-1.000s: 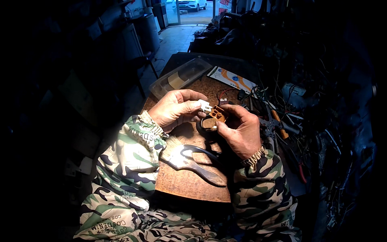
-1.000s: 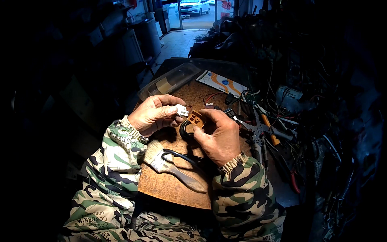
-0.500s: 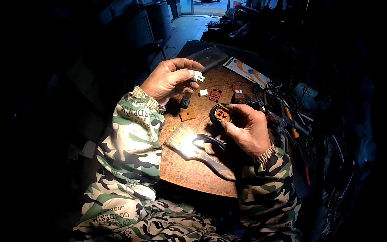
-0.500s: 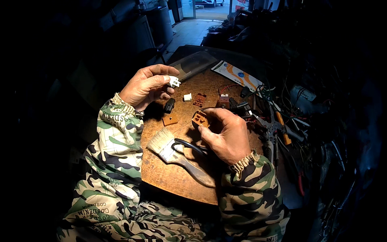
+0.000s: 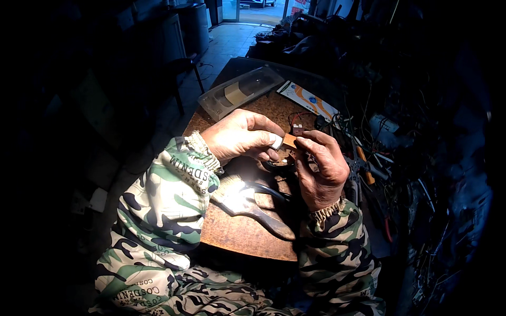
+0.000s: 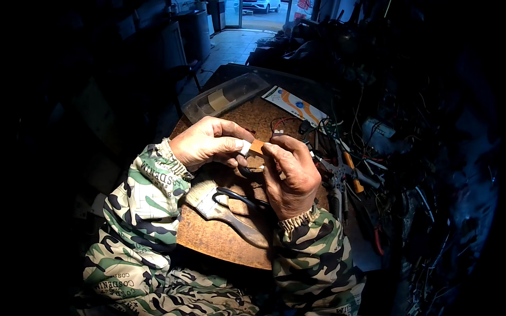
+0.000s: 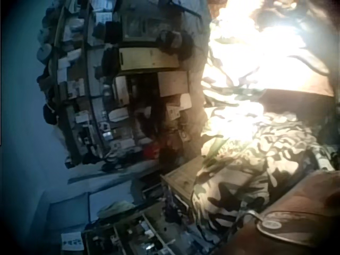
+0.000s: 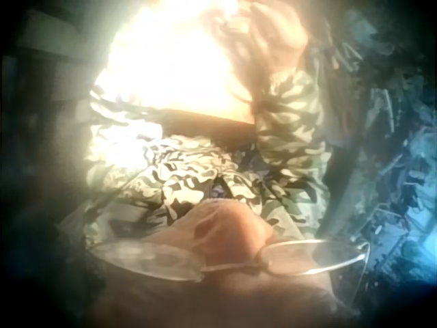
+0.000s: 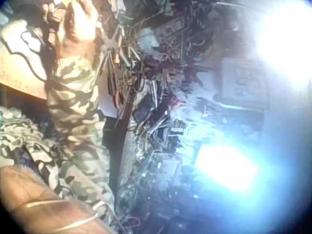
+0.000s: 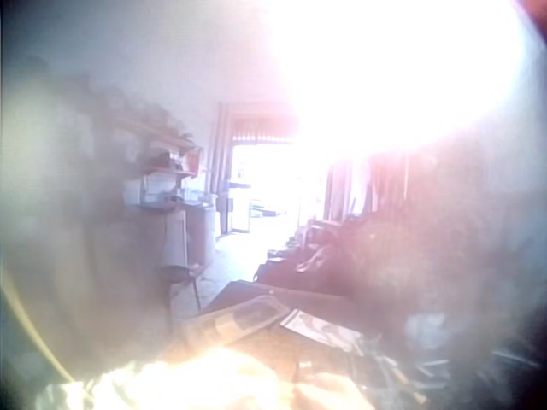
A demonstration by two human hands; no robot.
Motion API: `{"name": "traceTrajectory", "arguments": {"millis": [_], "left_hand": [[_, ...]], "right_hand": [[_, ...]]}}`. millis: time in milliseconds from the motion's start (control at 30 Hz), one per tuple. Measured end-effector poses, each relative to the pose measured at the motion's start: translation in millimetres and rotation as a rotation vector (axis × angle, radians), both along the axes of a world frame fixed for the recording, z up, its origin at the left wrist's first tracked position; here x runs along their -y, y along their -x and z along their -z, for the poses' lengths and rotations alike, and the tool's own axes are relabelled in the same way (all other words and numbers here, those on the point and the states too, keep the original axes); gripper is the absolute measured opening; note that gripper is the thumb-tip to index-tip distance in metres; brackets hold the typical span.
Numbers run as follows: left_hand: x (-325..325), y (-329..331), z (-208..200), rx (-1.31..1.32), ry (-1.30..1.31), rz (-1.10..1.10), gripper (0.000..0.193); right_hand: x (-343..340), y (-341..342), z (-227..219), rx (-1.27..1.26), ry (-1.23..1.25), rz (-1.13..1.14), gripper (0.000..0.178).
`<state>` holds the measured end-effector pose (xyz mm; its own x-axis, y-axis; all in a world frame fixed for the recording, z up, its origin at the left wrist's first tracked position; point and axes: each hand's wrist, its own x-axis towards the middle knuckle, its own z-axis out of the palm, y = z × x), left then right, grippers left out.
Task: The person repairs a black electrical cable by stripping the outer sheath, twisting the inner wires, and attaching a white connector. They use pliers and a brush to assist with the repair and then place the finished cable on the table.
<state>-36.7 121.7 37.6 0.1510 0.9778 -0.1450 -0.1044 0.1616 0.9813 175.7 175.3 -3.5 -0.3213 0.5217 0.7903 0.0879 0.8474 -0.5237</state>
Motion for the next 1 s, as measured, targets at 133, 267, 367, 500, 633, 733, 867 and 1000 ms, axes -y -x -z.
{"name": "traceTrajectory", "arguments": {"millis": [133, 267, 367, 500, 633, 733, 867, 1000], "left_hand": [[1.8, -2.3, -3.9, -0.013, -0.019, -0.041, 0.034], [5.6, -0.5, -8.4, -0.036, -0.066, -0.076, 0.033], [2.9, -1.8, -7.7, -0.09, -0.099, -0.1, 0.032], [3.8, -3.7, -9.6, -0.143, -0.129, -0.119, 0.03], [4.8, -7.1, -9.5, -0.168, -0.184, -0.149, 0.027], [5.3, -9.2, -10.3, -0.237, -0.221, -0.181, 0.026], [6.8, -11.6, -14.7, -0.299, -0.237, -0.194, 0.025], [5.5, -10.3, -11.7, -0.314, -0.282, -0.201, 0.026]], "right_hand": [[1.8, 1.1, -2.5, 0.017, 0.014, -0.041, 0.03], [2.0, 0.2, -7.3, 0.073, -0.016, -0.062, 0.041], [-0.2, -1.1, -4.4, 0.086, -0.026, -0.073, 0.041], [-2.4, 2.3, 0.3, 0.066, 0.005, -0.101, 0.036], [-3.0, 2.5, -1.3, 0.07, -0.032, -0.097, 0.036], [-3.6, 2.9, -1.6, 0.079, -0.071, -0.078, 0.037], [-1.0, 2.9, -3.9, 0.104, -0.089, -0.054, 0.038], [-1.9, 4.0, -3.6, 0.112, -0.105, -0.049, 0.037]]}}
